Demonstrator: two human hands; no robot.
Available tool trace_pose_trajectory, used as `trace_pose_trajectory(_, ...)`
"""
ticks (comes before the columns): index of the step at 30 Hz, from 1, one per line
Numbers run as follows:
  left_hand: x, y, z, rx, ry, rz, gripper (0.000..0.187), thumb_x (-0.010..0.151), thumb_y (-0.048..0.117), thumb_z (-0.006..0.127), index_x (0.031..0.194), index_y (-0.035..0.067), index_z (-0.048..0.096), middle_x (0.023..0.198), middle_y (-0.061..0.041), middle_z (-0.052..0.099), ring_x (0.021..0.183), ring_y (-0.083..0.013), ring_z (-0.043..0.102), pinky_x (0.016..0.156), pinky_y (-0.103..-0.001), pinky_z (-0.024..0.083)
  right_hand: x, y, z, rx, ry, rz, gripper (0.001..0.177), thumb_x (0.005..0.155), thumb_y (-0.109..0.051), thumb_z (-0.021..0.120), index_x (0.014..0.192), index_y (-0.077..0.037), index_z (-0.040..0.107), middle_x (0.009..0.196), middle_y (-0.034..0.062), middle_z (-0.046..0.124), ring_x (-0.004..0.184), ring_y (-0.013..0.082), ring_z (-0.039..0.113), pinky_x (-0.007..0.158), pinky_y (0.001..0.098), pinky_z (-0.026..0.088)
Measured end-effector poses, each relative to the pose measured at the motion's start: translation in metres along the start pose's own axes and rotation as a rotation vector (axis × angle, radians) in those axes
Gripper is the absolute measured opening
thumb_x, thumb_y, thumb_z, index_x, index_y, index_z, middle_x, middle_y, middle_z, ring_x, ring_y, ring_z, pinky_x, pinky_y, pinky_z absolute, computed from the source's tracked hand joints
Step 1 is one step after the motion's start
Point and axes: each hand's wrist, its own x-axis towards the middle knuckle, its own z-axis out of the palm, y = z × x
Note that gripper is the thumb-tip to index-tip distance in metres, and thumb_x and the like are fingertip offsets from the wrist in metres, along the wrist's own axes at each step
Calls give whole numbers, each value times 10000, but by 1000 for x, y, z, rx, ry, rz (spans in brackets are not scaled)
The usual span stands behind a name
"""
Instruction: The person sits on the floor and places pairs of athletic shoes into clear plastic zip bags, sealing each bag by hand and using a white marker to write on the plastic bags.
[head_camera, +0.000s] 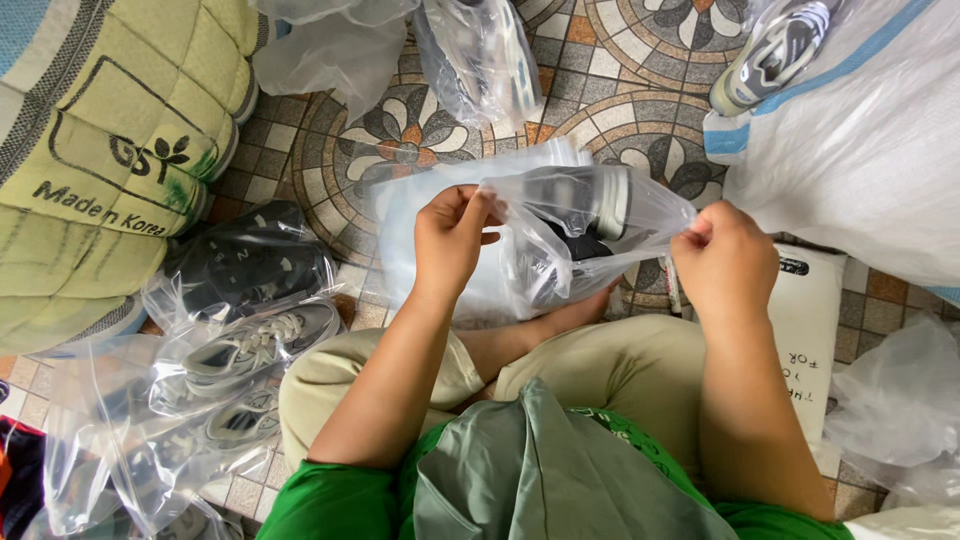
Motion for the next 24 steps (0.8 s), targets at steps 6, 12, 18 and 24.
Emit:
trace_pose_trajectory(6, 30, -13, 37, -527, -221, -295, 156, 1092, 172, 539, 1049, 75, 653, 813, -16, 655, 773, -225, 802, 717, -422, 713, -7, -89, -60, 475, 58, -503, 232, 921, -101, 761, 1133, -195, 773, 1239, 83, 685, 1168, 362, 678, 982, 509, 569)
trace_pose_trajectory(12, 45, -26, 72, -464, -213, -304, 212, 1122, 204, 521, 1117, 25, 635, 777, 29, 418, 579, -44, 517, 457, -246, 499, -24, -74, -32, 287, 104, -528, 325, 963, -249, 831, 1274, -183, 764, 1144, 43, 661, 946, 296, 716, 829, 448, 627)
trace_pose_trajectory(18, 51, -59, 79, -503, -249, -559, 207, 1094, 238, 607, 972, 72, 623, 726, 95, 338, 542, -89, 461, 456, -231, 480, -48, -36, -7, 417, -169, -426, 70, 1043, -124, 738, 1005, -171, 773, 1094, -2, 751, 939, 259, 801, 776, 372, 690)
trace_pose_trajectory(24, 31, -80, 100, -328, -334, -540, 228, 1090, 285, 592, 891, 182, 547, 682, 137, 328, 466, -34, 349, 398, -212, 301, -34, -36, 3, 980, -568, 462, 326, 1151, -237, 680, 1282, 60, 651, 1315, 353, 724, 1174, 445, 760, 938, 554, 667)
